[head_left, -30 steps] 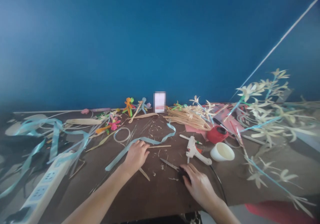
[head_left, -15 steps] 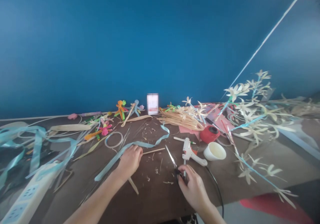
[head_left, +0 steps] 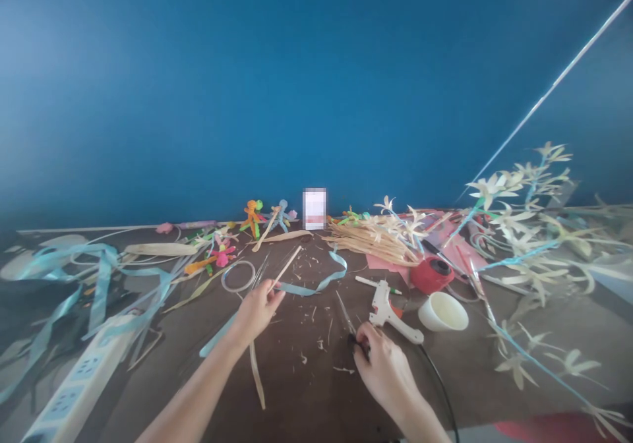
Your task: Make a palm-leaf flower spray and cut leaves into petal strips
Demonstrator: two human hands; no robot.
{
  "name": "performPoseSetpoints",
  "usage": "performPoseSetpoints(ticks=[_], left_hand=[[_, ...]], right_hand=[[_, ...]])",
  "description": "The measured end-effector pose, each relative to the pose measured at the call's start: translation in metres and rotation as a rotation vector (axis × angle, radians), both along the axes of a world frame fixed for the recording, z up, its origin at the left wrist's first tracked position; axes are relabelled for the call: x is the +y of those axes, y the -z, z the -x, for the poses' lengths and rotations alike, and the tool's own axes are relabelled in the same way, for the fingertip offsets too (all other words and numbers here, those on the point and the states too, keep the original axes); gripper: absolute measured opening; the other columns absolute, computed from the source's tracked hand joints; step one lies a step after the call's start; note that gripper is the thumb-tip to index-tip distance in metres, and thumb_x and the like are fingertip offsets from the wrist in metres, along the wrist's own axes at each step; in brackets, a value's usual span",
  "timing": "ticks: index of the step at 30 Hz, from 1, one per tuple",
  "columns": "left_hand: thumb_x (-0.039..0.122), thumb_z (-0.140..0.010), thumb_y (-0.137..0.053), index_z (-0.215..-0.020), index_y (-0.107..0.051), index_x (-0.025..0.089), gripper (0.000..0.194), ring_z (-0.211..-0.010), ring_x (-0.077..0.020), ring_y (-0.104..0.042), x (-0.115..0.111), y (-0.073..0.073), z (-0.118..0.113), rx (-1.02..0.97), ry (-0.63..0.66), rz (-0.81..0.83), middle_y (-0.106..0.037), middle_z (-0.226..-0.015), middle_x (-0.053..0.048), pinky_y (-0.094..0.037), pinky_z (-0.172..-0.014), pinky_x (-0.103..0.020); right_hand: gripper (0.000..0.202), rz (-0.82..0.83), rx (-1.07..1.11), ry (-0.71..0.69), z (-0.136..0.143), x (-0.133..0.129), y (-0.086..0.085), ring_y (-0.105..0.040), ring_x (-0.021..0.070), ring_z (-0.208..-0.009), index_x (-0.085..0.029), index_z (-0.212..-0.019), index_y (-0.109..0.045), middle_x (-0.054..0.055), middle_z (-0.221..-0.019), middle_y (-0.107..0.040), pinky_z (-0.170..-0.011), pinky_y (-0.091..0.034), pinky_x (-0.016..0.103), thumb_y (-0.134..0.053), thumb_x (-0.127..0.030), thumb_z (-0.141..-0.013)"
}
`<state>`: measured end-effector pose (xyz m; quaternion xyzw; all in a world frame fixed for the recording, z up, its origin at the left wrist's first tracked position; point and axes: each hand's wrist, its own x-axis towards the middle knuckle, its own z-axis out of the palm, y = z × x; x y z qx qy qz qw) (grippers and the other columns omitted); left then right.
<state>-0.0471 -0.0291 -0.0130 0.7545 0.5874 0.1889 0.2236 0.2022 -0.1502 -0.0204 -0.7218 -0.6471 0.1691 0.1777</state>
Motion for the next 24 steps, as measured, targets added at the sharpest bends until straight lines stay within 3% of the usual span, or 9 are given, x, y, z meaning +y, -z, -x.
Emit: performPoseSetpoints(ticks=[5, 8, 11, 15, 19, 21, 24], left_hand=[[0.039, -0.072, -0.052, -0.088, -0.054, 0.019, 0.026, -0.071, -0.0168, -0.058, 0.001, 0.001, -0.042, 0.183, 0.123, -0.106, -0.055, -0.087, -0.005, -0.04, -0.062, -0.026], [0.037, -0.071, -0.053, -0.085, -0.057, 0.019, 0.023, -0.071, -0.0176, -0.058, 0.003, 0.005, -0.071, 0.27, 0.152, -0.038, -0.055, -0.091, -0.007, -0.04, -0.059, -0.026], [0.031, -0.078, -0.045, -0.077, -0.058, 0.018, 0.019, -0.07, -0.0155, -0.058, 0.013, 0.0, -0.076, 0.167, 0.139, -0.035, -0.059, -0.081, -0.006, -0.039, -0.061, -0.025], [0.035, -0.081, -0.037, -0.08, -0.057, 0.018, 0.027, -0.056, -0.0125, -0.054, 0.045, -0.03, -0.041, -0.066, -0.005, -0.035, -0.061, -0.068, -0.002, -0.038, -0.053, -0.022], [0.042, -0.08, -0.033, -0.082, -0.056, 0.015, 0.035, -0.047, -0.012, -0.05, 0.084, -0.065, 0.011, 0.006, -0.192, -0.08, -0.059, -0.063, -0.002, -0.034, -0.045, -0.022], [0.04, -0.081, -0.033, -0.088, -0.055, 0.014, 0.034, -0.056, -0.0138, -0.054, 0.099, -0.072, 0.032, 0.102, -0.258, -0.185, -0.059, -0.068, -0.002, -0.037, -0.052, -0.023], [0.038, -0.077, -0.043, -0.1, -0.052, 0.012, 0.036, -0.071, -0.0225, -0.057, 0.111, -0.065, 0.054, 0.206, -0.287, -0.241, -0.058, -0.076, -0.006, -0.04, -0.063, -0.032]], right_hand=[[0.01, 0.046, -0.157, -0.089, 0.016, 0.0, 0.003, -0.056, 0.0145, -0.06, -0.022, -0.079, -0.049, 0.001, -0.072, -0.057, -0.05, -0.03, 0.021, -0.045, -0.016, -0.072], [0.012, 0.071, -0.222, -0.128, 0.024, 0.003, 0.006, -0.057, 0.0159, -0.061, -0.021, -0.084, -0.05, 0.003, -0.076, -0.058, -0.049, -0.03, 0.022, -0.046, -0.018, -0.073], [0.015, 0.09, -0.251, -0.149, 0.026, 0.005, 0.008, -0.059, 0.0177, -0.063, -0.021, -0.087, -0.05, 0.003, -0.076, -0.058, -0.05, -0.032, 0.023, -0.048, -0.018, -0.072], [0.015, 0.124, -0.25, -0.158, 0.023, 0.007, 0.009, -0.06, 0.0184, -0.063, -0.02, -0.088, -0.051, 0.003, -0.072, -0.061, -0.052, -0.034, 0.023, -0.048, -0.019, -0.073], [0.015, 0.137, -0.237, -0.168, 0.021, 0.011, 0.009, -0.06, 0.0183, -0.062, -0.019, -0.089, -0.051, 0.004, -0.068, -0.063, -0.052, -0.033, 0.023, -0.049, -0.02, -0.075], [0.011, 0.129, -0.216, -0.174, 0.018, 0.015, 0.007, -0.06, 0.018, -0.061, -0.02, -0.085, -0.053, 0.004, -0.068, -0.063, -0.052, -0.033, 0.022, -0.05, -0.022, -0.074], [0.01, 0.097, -0.15, -0.191, 0.006, 0.026, 0.0, -0.059, 0.0154, -0.061, -0.02, -0.076, -0.056, 0.002, -0.066, -0.063, -0.053, -0.033, 0.021, -0.048, -0.026, -0.078]])
